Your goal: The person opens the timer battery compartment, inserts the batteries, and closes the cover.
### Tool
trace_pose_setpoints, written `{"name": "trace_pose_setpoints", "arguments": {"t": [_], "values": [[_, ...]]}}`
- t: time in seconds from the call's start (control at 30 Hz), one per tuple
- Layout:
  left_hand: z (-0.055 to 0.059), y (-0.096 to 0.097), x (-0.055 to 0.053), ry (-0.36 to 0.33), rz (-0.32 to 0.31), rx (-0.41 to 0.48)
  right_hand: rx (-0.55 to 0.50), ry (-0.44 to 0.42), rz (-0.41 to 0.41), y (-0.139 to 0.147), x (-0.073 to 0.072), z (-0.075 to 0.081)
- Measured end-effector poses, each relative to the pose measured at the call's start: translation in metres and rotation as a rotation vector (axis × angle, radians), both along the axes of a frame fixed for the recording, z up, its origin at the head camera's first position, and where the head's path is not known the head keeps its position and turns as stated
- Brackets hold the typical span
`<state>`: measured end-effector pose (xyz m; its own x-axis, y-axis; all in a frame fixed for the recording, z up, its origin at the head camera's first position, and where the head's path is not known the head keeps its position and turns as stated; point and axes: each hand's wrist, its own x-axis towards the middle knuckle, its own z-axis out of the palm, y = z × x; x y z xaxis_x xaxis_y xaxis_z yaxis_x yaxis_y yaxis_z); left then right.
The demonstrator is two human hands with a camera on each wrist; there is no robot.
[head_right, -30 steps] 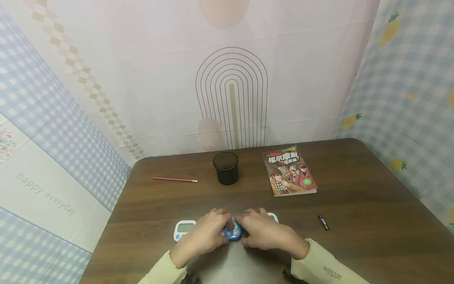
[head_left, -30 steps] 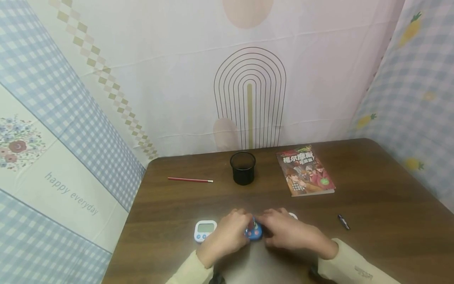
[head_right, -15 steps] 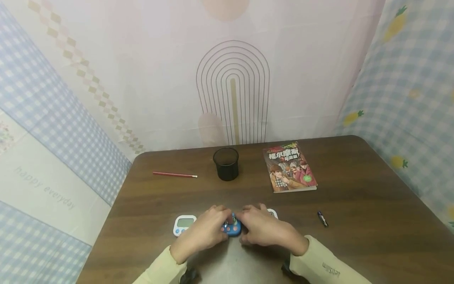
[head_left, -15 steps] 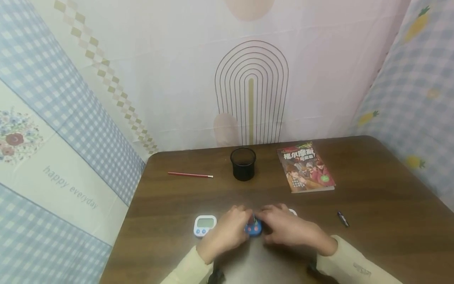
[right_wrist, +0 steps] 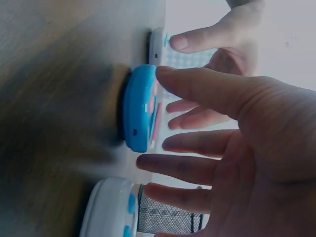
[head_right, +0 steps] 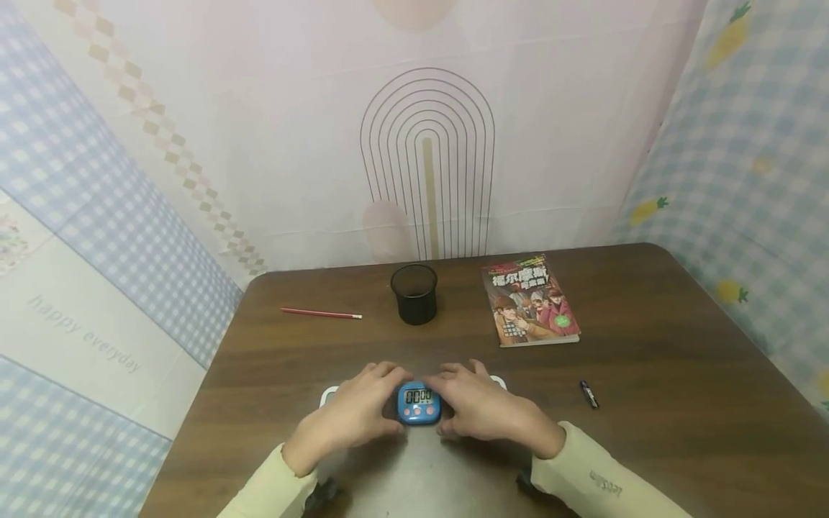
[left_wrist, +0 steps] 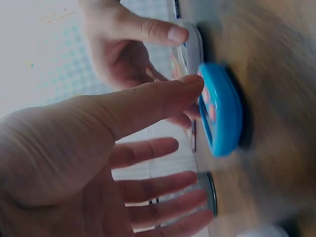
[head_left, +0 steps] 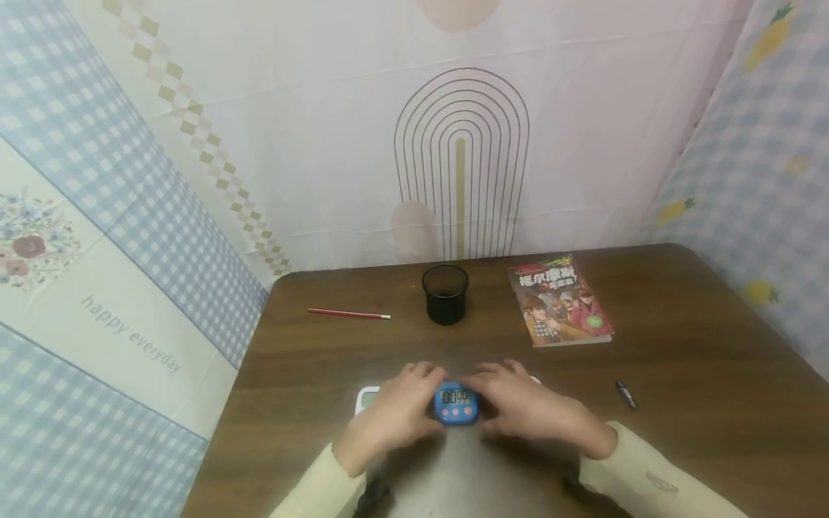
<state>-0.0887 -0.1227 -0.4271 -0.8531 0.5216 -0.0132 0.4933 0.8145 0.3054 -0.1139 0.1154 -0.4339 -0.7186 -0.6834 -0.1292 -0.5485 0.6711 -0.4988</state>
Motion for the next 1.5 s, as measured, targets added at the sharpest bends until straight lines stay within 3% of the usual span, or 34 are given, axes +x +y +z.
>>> {"name": "trace_pose_setpoints", "arguments": {"t": [0.37, 0.6, 1.17, 1.33, 1.5], "values": [[-0.007, -0.042, 0.002, -0.051, 0.027, 0.003, -0.048, 0.122, 0.069, -0.001, -0.002, -0.007], [-0.011, -0.057, 0.004, -0.119, 0.054, 0.028, -0.074, 0.170, 0.095, -0.003, -0.005, -0.012], [-0.021, -0.066, 0.002, -0.093, 0.075, 0.032, -0.070, 0.166, 0.070, 0.000, -0.003, -0.015], [-0.019, -0.065, 0.001, -0.097, 0.068, 0.035, -0.062, 0.149, 0.064, 0.002, -0.003, -0.015], [-0.014, -0.062, 0.000, -0.042, 0.028, 0.040, -0.064, 0.146, 0.050, 0.003, -0.003, -0.016]]}}
